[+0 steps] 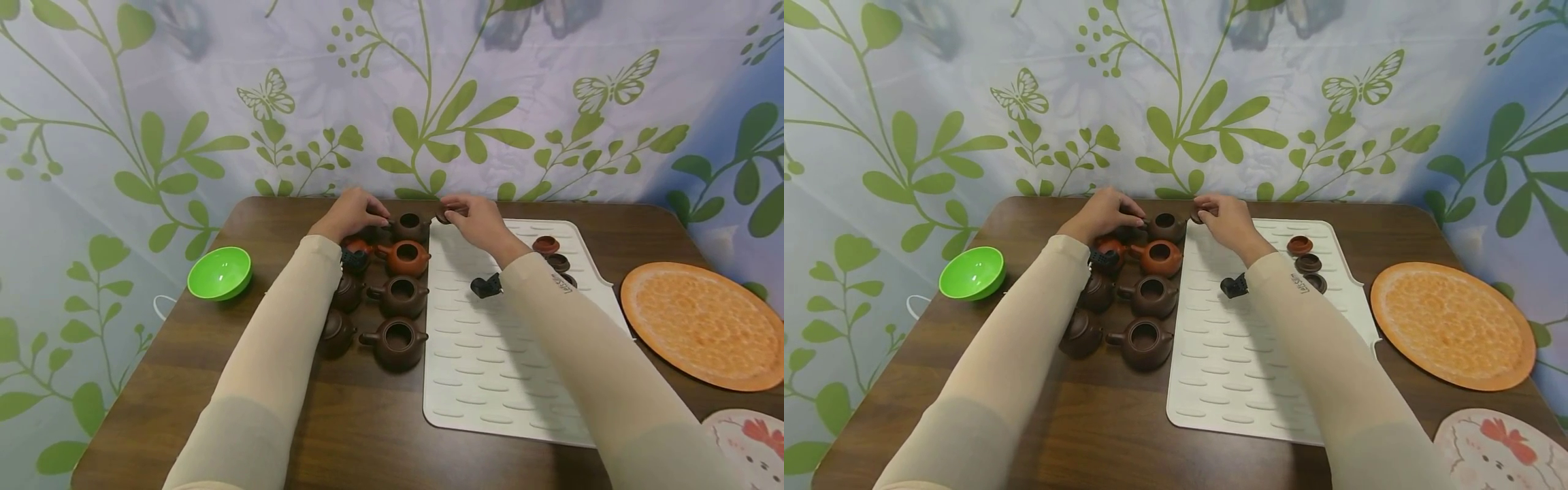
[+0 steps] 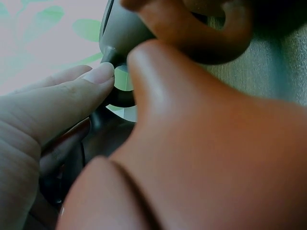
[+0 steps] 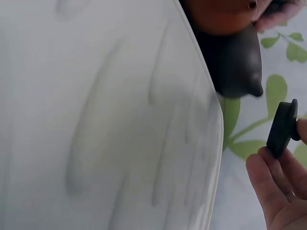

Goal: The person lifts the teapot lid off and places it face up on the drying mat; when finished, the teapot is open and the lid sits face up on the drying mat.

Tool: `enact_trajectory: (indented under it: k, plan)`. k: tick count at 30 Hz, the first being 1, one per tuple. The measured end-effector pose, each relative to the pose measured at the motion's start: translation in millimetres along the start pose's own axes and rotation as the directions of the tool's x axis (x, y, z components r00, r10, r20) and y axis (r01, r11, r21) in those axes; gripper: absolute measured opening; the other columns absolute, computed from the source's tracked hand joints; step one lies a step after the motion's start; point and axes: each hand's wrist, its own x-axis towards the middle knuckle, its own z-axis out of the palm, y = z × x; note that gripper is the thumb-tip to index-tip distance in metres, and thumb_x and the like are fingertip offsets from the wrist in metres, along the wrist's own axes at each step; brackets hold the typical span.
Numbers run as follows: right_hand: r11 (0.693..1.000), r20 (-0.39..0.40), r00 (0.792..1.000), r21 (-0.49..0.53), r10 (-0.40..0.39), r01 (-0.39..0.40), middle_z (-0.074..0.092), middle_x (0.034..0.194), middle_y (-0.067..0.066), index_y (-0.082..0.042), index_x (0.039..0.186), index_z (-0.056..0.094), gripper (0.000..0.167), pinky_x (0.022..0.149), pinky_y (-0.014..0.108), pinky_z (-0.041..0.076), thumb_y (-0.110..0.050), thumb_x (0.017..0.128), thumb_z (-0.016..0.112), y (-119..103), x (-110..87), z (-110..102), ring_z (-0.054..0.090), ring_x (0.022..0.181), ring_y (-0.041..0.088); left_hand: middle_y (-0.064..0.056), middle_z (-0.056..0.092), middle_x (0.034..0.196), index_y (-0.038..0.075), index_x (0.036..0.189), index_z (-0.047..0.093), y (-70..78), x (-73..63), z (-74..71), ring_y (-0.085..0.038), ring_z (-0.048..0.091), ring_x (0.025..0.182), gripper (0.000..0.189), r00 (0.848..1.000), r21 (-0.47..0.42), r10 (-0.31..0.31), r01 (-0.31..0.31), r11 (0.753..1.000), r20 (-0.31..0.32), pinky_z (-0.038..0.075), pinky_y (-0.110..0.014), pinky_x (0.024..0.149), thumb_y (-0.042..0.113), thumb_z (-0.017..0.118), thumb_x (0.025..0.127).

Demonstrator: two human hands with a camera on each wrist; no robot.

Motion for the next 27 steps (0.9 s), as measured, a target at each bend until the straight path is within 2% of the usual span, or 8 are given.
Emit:
enact_trajectory:
  k: [8,13,15,17,20,24,27]
  plan:
    - [0.995,0.071,0.995,0.075,0.068,-0.073,0.062,0.143,0.016,-0.017,0.153,0.059,0.041,0.093,0.046,0.051,-0.013,0.113,0.052,16,-7.4,-19,0.066,0.119,0.033,0.000,0.076,0.109,0.014,0.107,0.086,-1.1,0.1,0.5,-0.022,0.065,0.110,0.013,1.000,0.001,0.004,-0.004,1.000,0.002,0.053,-0.039,0.095,0.020,0.083,0.096]
    - [0.994,0.074,0.993,0.056,0.094,-0.098,0.064,0.141,0.015,-0.023,0.152,0.062,0.041,0.081,0.042,0.048,-0.014,0.114,0.047,24,-14.3,-30,0.066,0.120,0.031,0.000,0.077,0.109,0.013,0.108,0.085,1.6,-2.2,0.3,-0.022,0.065,0.109,0.014,1.000,-0.005,0.001,-0.001,1.000,0.001,0.053,-0.039,0.093,0.019,0.083,0.096]
    - [0.992,0.068,0.992,0.057,0.110,-0.114,0.063,0.141,0.015,-0.021,0.151,0.062,0.040,0.083,0.043,0.048,-0.014,0.114,0.046,27,-17.0,-35,0.064,0.121,0.031,-0.001,0.076,0.109,0.012,0.108,0.085,2.5,-2.7,0.2,-0.022,0.065,0.109,0.014,1.000,-0.004,0.002,-0.002,1.000,0.000,0.053,-0.039,0.093,0.019,0.082,0.096]
    - [0.988,0.073,0.990,0.082,0.122,-0.128,0.058,0.146,0.016,-0.017,0.151,0.061,0.040,0.095,0.045,0.051,-0.014,0.115,0.043,29,-19.0,-40,0.062,0.125,0.032,-0.001,0.076,0.110,0.012,0.108,0.085,3.0,-2.8,0.3,-0.022,0.064,0.110,0.014,1.000,0.002,0.003,-0.003,1.000,-0.001,0.053,-0.039,0.095,0.019,0.082,0.096]
    - [0.980,0.081,0.987,0.134,0.137,-0.147,0.051,0.152,0.018,-0.012,0.154,0.055,0.042,0.107,0.047,0.047,-0.013,0.116,0.038,33,-21.7,-46,0.057,0.131,0.034,-0.001,0.076,0.110,0.012,0.108,0.085,3.1,-2.8,0.3,-0.023,0.064,0.112,0.015,1.000,0.009,0.007,-0.007,1.000,-0.003,0.052,-0.040,0.096,0.019,0.083,0.096]
    - [0.970,0.090,0.983,0.175,0.157,-0.171,0.040,0.158,0.020,-0.010,0.159,0.045,0.047,0.112,0.046,0.043,-0.013,0.114,0.032,37,-26.9,-53,0.049,0.139,0.035,-0.001,0.076,0.110,0.012,0.108,0.085,3.5,-3.3,0.1,-0.023,0.064,0.113,0.015,1.000,0.015,0.009,-0.009,1.000,-0.005,0.051,-0.040,0.097,0.020,0.083,0.096]
    - [0.973,0.084,0.980,0.128,0.181,-0.190,0.037,0.160,0.021,-0.013,0.162,0.038,0.050,0.110,0.053,0.042,-0.015,0.112,0.038,42,-31.9,-60,0.046,0.141,0.037,-0.001,0.076,0.110,0.012,0.108,0.085,3.7,-3.2,0.1,-0.023,0.064,0.112,0.015,1.000,0.017,0.010,-0.010,1.000,-0.006,0.051,-0.040,0.097,0.020,0.083,0.096]
